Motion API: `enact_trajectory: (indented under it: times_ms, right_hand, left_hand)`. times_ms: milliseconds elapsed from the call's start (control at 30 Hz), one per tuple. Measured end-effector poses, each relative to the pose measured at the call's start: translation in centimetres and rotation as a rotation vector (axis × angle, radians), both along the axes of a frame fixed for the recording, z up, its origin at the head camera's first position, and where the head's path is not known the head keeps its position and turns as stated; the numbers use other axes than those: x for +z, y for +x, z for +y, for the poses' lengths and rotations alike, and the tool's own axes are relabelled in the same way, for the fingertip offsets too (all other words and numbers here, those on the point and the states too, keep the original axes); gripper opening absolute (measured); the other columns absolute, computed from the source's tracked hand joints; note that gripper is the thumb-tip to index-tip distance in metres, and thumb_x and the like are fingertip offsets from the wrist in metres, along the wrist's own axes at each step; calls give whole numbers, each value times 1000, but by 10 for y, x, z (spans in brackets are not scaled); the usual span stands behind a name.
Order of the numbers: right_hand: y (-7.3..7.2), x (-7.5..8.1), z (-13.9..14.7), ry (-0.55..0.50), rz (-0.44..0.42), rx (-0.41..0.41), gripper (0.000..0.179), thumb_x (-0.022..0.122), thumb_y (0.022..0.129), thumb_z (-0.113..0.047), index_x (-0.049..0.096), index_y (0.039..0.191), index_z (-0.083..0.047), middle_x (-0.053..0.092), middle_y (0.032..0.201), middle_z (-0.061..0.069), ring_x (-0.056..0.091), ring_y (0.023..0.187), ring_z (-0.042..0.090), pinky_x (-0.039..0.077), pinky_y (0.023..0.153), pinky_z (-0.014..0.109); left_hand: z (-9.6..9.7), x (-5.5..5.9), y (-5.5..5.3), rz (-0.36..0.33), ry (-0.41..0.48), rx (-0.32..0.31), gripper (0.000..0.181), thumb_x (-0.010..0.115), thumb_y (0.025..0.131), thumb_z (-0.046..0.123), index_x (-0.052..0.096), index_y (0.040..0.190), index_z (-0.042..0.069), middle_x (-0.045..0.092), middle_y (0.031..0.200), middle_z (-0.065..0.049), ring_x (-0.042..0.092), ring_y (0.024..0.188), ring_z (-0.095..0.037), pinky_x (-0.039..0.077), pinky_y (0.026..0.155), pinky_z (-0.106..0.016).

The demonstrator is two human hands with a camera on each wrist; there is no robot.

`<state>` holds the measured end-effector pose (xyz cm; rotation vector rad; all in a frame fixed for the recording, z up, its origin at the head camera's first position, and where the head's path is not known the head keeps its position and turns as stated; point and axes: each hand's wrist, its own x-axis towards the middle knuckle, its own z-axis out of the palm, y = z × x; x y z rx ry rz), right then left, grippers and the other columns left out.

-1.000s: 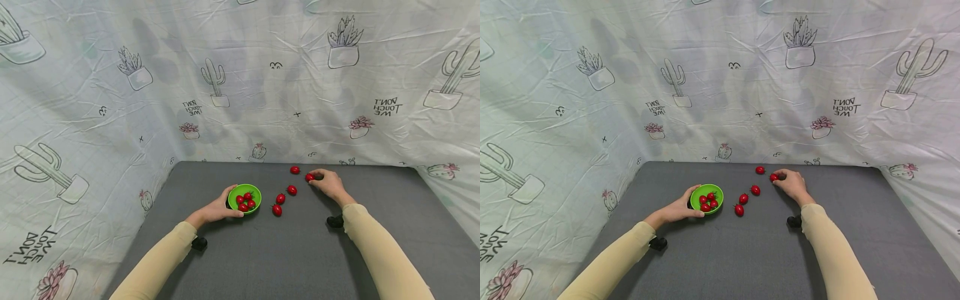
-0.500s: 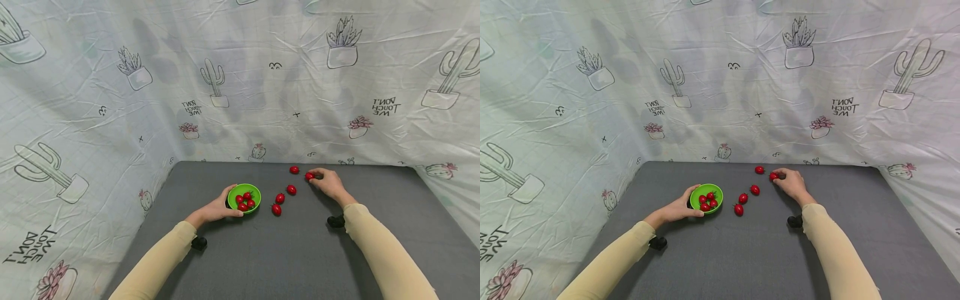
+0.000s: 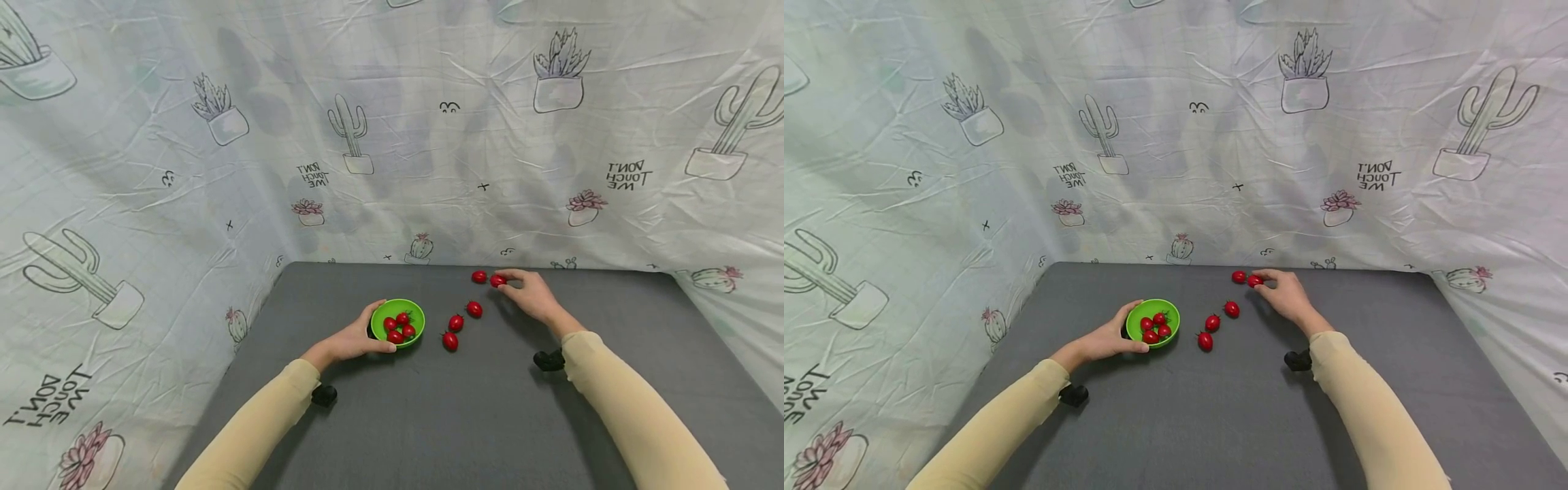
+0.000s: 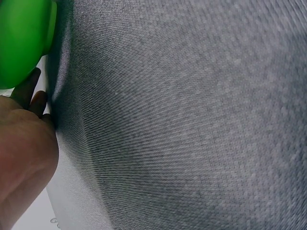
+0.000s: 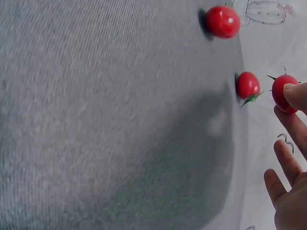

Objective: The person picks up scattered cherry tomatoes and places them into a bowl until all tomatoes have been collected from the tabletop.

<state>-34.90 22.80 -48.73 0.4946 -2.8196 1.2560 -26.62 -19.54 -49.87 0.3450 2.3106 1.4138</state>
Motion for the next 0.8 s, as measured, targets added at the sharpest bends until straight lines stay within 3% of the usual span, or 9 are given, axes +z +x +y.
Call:
enact_trajectory:
  times_ms: [200,800]
  right_hand:
    - [4,8,-11,-23,-3,50,45,57,108,-24,54,147,-3,53,146,22,42,139,42,31,110,65]
    - [17,26,-62,-99,-50,227,45,55,109,-28,52,151,-12,53,149,13,44,140,35,32,112,60]
  left_hand:
    - [-1,-1,0,-3,2,-5,103,85,86,34,16,163,25,27,162,-7,34,144,-24,29,116,-50]
    - [-2,0,-1,5,-16,-5,102,83,87,34,16,163,27,26,162,-8,32,146,-26,28,116,-53]
